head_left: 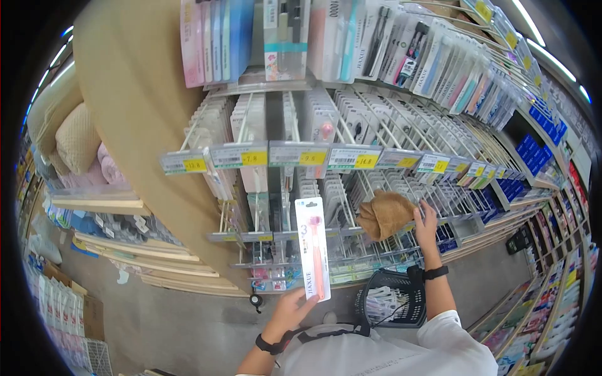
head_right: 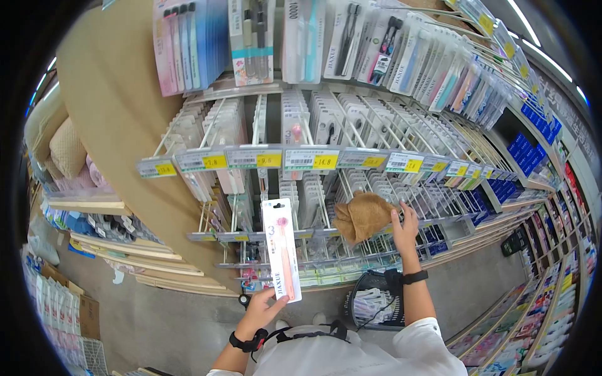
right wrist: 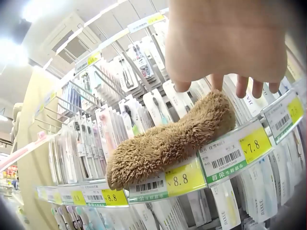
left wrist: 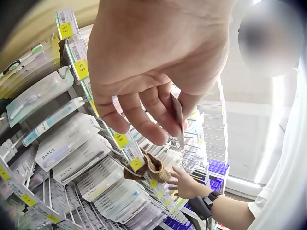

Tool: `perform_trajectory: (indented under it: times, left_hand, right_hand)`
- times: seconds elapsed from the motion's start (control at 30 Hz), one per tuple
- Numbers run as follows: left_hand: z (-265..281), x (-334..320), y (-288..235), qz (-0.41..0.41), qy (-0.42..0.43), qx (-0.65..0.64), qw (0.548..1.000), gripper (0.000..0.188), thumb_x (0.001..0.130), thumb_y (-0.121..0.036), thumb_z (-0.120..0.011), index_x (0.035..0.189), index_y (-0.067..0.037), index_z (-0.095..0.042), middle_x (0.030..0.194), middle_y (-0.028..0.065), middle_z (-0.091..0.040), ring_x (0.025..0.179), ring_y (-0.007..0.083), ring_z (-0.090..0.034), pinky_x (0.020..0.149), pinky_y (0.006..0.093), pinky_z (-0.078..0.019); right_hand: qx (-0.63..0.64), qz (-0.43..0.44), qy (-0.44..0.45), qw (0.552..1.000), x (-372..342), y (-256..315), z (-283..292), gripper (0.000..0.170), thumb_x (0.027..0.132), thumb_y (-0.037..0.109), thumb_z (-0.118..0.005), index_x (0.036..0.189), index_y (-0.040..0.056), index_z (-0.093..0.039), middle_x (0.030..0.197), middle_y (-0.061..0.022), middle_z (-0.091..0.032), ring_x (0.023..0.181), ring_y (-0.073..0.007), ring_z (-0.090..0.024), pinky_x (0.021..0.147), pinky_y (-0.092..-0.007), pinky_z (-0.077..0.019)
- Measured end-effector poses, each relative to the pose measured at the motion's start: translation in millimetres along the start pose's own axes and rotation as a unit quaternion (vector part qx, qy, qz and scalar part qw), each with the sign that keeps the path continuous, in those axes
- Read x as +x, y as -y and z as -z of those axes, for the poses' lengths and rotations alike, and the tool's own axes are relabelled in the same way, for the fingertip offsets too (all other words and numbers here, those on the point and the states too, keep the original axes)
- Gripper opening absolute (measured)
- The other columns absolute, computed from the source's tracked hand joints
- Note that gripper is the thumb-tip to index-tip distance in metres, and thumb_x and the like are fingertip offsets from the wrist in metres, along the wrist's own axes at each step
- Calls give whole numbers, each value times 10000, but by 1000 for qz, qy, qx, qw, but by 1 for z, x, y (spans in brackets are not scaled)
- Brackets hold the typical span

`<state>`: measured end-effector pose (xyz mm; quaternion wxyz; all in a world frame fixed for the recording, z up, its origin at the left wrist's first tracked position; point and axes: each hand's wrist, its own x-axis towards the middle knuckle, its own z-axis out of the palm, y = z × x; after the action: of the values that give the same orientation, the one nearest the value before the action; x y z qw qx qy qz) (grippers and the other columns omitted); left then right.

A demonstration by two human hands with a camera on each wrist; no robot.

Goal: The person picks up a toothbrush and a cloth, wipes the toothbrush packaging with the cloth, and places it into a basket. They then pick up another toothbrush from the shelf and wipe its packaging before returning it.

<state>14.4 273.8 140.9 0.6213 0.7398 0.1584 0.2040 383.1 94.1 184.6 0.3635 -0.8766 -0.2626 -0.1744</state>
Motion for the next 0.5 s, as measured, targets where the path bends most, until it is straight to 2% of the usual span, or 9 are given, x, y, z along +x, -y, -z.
perform_trajectory:
  times: [0.07, 0.1, 0.17, 0.23, 0.27, 0.3, 0.37, 0.4, 0.5]
  left_hand:
    - [-4, 8, -1, -6, 3, -3, 1000, 239, 884, -189, -628, 1022, 5, -651, 934, 128, -678, 830, 166, -637, 737, 285, -478]
    - [-6, 12, -2, -8, 10, -6, 1000, 237, 886, -183, -625, 1032, 3, -648, 949, 127, -677, 841, 169, -636, 746, 286, -478]
    - [-13, 20, -5, -8, 19, -17, 1000, 241, 887, -173, -624, 1054, 1, -637, 952, 131, -674, 855, 180, -637, 763, 291, -478]
    - [-19, 28, -10, -7, 17, -7, 1000, 236, 883, -173, -628, 1043, 1, -640, 940, 133, -674, 848, 184, -640, 760, 293, -479]
    - [-23, 32, -12, -4, 14, -4, 1000, 232, 880, -173, -632, 1031, 2, -644, 928, 135, -674, 841, 188, -643, 757, 295, -480]
    - [-27, 37, -12, -17, -1, 11, 1000, 217, 867, -168, -645, 995, 7, -650, 864, 134, -671, 781, 185, -640, 707, 299, -481]
    - [-31, 46, -18, -29, -13, 40, 999, 211, 861, -166, -652, 977, 10, -652, 832, 133, -665, 746, 186, -633, 679, 302, -477]
    - [-33, 49, -21, -44, -27, 63, 997, 205, 854, -164, -658, 960, 12, -653, 801, 131, -660, 712, 186, -626, 651, 304, -473]
    - [-37, 56, -26, -79, -78, 73, 991, 203, 846, -165, -668, 943, 12, -651, 771, 127, -653, 669, 195, -607, 618, 305, -461]
  right_hand:
    - [26, 78, -60, 995, -4, 12, 13, 410, 883, 309, -595, 1207, 64, -536, 1192, -141, -509, 1145, -309, -444, 985, -410, -322]
    - [46, 116, -90, 988, -10, 25, 19, 336, 878, 245, -604, 1134, 34, -555, 1139, -147, -531, 1104, -305, -471, 976, -395, -333]
    - [160, 132, -28, 978, -29, 53, 29, 293, 859, 176, -623, 1104, 25, -567, 1038, -120, -585, 987, -265, -548, 898, -360, -405]
    - [234, 108, 171, 951, -52, 89, 40, 275, 847, 133, -632, 1090, 19, -577, 964, -86, -624, 875, -197, -595, 788, -315, -461]
    - [311, 106, 264, 907, -61, 96, 31, 322, 841, 138, -647, 1130, 23, -565, 932, -61, -643, 837, -142, -603, 734, -287, -474]
    - [316, 84, 334, 884, -71, 107, 25, 389, 844, 162, -657, 1191, 35, -539, 949, -71, -649, 861, -143, -604, 740, -275, -474]
    - [329, 83, 433, 835, -88, 118, 9, 412, 863, 175, -647, 1220, 21, -513, 966, -66, -653, 857, -133, -612, 712, -270, -474]
    - [336, 85, 431, 833, -96, 119, 4, 412, 863, 175, -647, 1220, 21, -513, 966, -66, -653, 857, -133, -612, 712, -270, -474]
    - [424, 11, 487, 764, -105, 126, -4, 374, 904, 178, -611, 1223, 19, -497, 1071, -99, -643, 867, -116, -626, 767, -271, -491]
